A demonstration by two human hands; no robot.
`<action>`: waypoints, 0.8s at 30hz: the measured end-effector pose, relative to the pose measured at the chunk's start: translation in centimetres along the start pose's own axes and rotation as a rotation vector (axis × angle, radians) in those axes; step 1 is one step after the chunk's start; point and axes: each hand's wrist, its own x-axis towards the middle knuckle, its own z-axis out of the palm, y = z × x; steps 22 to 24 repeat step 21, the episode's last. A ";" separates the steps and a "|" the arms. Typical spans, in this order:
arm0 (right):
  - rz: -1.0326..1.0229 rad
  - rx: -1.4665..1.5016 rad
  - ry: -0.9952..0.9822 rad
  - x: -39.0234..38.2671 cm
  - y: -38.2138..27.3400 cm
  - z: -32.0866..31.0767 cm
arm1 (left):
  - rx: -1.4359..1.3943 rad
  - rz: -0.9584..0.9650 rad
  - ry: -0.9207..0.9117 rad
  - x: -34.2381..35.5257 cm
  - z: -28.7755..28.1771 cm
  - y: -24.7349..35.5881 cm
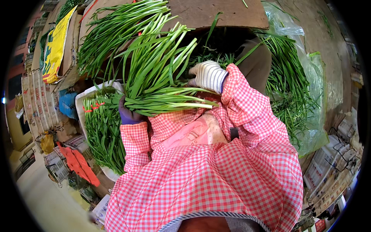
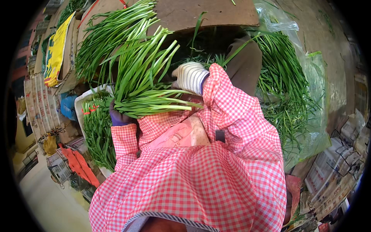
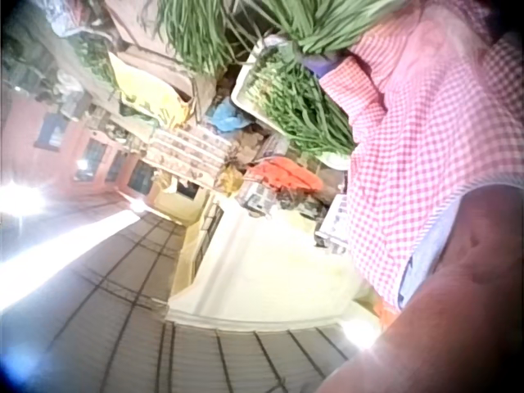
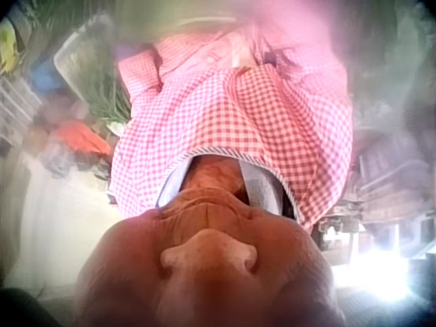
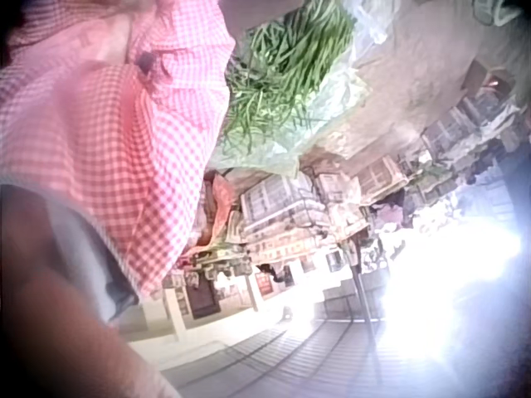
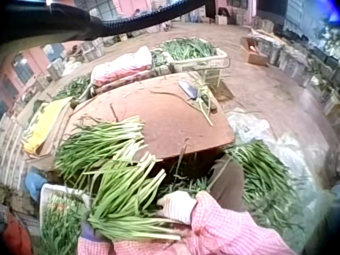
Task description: The person sits on the floor and uses a knife to trim the ends of green onions on a cutting board. They gather the trimmed onions into bundles and place them into a white basket.
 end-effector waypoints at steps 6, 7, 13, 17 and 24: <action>-0.598 -0.150 0.353 1.0 4.3 3.6 | -0.020 -0.026 -0.108 -0.2 0.0 0.6; -0.462 -0.222 0.333 0.6 4.5 3.4 | -0.002 -0.017 -0.077 -0.3 -0.2 0.9; 0.383 -0.086 0.370 -1.8 9.7 -0.8 | 0.105 0.090 -0.004 -0.6 -0.6 2.4; 0.388 -0.109 0.576 -3.1 9.8 -2.5 | 0.065 0.061 -0.096 -0.3 -0.5 2.8; 0.053 0.164 0.380 -1.8 7.4 -2.4 | 0.128 0.054 0.117 0.2 -0.9 3.7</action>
